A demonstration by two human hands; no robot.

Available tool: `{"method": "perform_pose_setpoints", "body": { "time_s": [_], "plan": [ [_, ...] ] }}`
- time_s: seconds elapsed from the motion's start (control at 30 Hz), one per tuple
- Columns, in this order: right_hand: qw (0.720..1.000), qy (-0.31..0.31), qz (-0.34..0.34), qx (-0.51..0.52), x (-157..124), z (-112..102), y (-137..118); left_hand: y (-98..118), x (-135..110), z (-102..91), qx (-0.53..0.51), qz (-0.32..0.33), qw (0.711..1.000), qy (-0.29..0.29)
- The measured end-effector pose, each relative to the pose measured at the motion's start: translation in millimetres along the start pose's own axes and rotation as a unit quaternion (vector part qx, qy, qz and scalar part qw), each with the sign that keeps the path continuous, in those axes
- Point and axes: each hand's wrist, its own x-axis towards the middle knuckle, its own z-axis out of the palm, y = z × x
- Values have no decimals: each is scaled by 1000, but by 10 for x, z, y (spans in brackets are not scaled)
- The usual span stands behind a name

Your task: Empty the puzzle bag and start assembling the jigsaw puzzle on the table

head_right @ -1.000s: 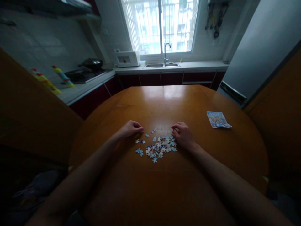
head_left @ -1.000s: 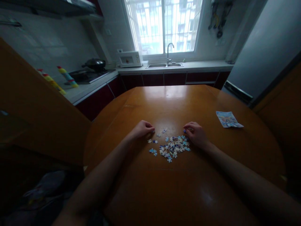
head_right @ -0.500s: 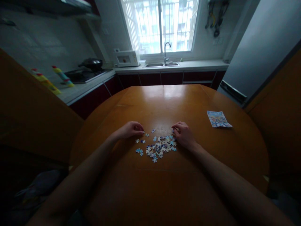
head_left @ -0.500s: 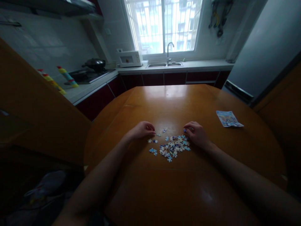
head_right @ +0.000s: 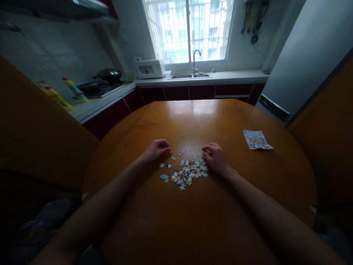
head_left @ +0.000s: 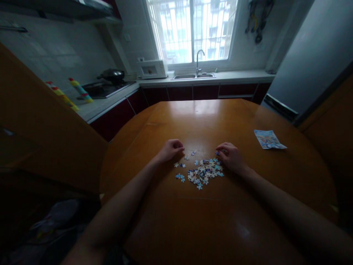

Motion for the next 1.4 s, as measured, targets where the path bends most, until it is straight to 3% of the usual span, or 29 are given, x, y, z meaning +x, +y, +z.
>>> {"method": "perform_pose_setpoints", "body": {
  "time_s": [0.17, 0.37, 0.57, 0.87, 1.0, 1.1, 1.27, 1.4],
  "plan": [
    [1000, 0, 0, 0, -2, 2, 6, -36, 43, 99, 12, 0, 1000, 0],
    [1000, -3, 0, 0, -4, 0, 18, -65, 30, 16, 29, 44, 997, -51],
    [1000, -4, 0, 1, -3, 4, 15, -129, 58, -95, 103, 44, 992, 64],
    [1000, -8, 6, 1, -5, 8, 11, -221, 47, 2, 118, 57, 991, -3],
    [1000, -11, 7, 3, -8, 9, 22, -102, 9, 74, 63, 88, 994, -6],
    [1000, -15, 6, 12, -11, 4, 16, 106, -73, 82, 75, 110, 991, -6],
    [996, -53, -71, 7, -39, -5, -159, 499, -280, 109, 131, 149, 970, -141],
    [978, -137, -152, -34, -93, 7, -390, 609, -370, 239, 183, 223, 944, -161]
  ]
}}
